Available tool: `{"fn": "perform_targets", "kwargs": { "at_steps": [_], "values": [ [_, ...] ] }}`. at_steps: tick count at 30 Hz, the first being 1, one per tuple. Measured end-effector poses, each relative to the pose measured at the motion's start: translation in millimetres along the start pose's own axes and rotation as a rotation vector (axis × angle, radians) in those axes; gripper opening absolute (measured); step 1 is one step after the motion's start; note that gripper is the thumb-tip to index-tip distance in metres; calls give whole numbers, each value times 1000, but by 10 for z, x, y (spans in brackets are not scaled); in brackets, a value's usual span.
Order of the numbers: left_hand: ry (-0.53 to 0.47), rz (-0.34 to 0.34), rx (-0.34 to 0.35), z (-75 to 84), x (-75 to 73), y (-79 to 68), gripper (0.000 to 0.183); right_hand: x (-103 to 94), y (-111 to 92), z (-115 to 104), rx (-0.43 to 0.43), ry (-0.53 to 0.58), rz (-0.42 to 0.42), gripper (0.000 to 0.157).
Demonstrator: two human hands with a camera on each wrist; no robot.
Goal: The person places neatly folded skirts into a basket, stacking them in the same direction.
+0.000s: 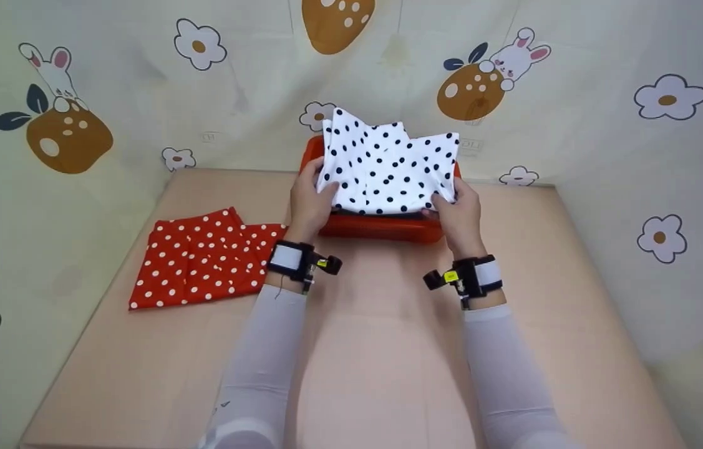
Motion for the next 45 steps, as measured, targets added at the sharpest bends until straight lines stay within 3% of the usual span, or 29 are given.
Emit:
{"fn": "perform_targets", "kwargs": {
  "at_steps": [4,10,13,21,27,33,39,45],
  "values": [
    [19,31,-2,-28,-5,3,55,20,-6,12,-15,-84,-3,47],
    [218,207,49,-98,-17,-57,71,54,-30,96,-255,-625,20,56],
    [242,257,79,-99,-53,-77,75,45,-59,95,-270,-749,46,63],
    [191,281,32,-25,-157,-124,71,8,-72,9,-208,-702,71,57],
    [213,273,82,44,-153,-171,68,26,-78,-10,-236,-667,60,56],
    [262,234,74,81,-58,-219,62,73,-104,-36,-267,-673,46,55],
    [338,188,145,164,44,-337,60,191,-96,-59,-272,-685,5,55],
    [385,155,171,118,36,-445,57,243,-145,-17,-312,-700,5,49]
  ]
}}
Point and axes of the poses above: each hand's wrist, its own y-axis towards the middle knuckle, its own x-axis out of the palm, z = x × y, the point moved 2 cm from there along y, towards the middle knuckle, and after that the axes turned 11 degrees about -x, right-handed, at the moved point
